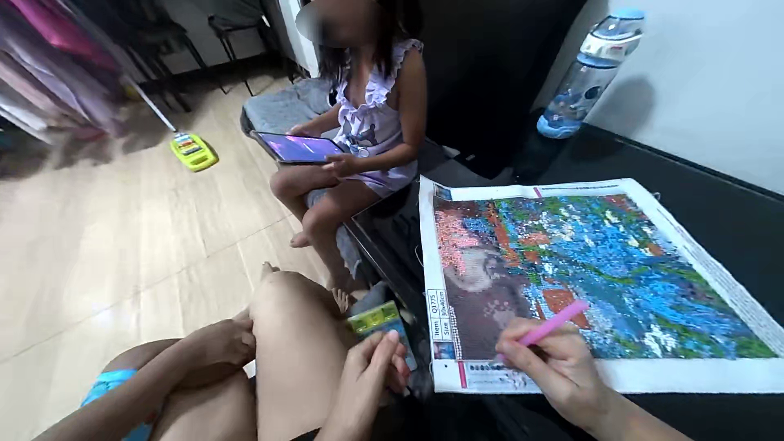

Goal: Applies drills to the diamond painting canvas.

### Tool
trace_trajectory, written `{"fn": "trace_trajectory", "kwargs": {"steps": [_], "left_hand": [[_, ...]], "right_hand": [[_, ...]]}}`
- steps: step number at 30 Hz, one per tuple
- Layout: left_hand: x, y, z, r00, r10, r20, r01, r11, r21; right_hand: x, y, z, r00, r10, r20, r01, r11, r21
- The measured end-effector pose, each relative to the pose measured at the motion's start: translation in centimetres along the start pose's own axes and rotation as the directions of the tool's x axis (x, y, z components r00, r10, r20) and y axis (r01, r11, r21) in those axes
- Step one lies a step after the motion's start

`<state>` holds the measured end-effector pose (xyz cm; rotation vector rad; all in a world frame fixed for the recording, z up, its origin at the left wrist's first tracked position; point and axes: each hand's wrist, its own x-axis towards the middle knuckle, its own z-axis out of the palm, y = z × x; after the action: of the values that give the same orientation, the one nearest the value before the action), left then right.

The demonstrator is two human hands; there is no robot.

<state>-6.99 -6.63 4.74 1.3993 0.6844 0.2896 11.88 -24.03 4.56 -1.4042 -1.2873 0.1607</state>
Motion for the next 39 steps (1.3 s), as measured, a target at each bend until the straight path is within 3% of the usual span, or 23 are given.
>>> {"fn": "trace_trajectory", "kwargs": {"steps": [4,7,13,19,28,39], "left_hand": [[-1.4,-0.1,1.7,0.988,0.042,0.150,-0.027,0.994,-0.107],[-1.5,-0.3,2.7,0.978,0.098,0.186,-0.077,0.990,-0.117],[-1.6,-0.4,3.1,0.970,-0.022,0.243,0.049,0.993,-0.105],[-2.3,-0.7,3.6,0.938,-0.075,0.339,0.111,0.990,-0.090],[-2.4,-0.5,3.8,0.921,-0.104,0.375,0.122,0.992,-0.026],[-2.5,-0.2,4.5,0.931,-0.089,0.354,0.142,0.982,-0.125]], "right_hand": [[0.0,-0.1,0.0,1.000,-0.005,-0.008,0.005,1.000,-0.014],[0.2,-0.2,0.0,0.998,0.022,-0.055,-0.024,0.999,-0.049],[1.5,-1.8,0.2,0.976,0.122,-0.182,-0.122,0.992,0.009],[2.9,-3.0,0.9,0.936,0.300,-0.184,-0.309,0.951,-0.019],[2.5,-0.5,2.3,0.984,0.069,-0.161,-0.106,0.966,-0.235],[2.1,-0.4,2.3,0.994,0.040,-0.104,-0.071,0.948,-0.312]]}}
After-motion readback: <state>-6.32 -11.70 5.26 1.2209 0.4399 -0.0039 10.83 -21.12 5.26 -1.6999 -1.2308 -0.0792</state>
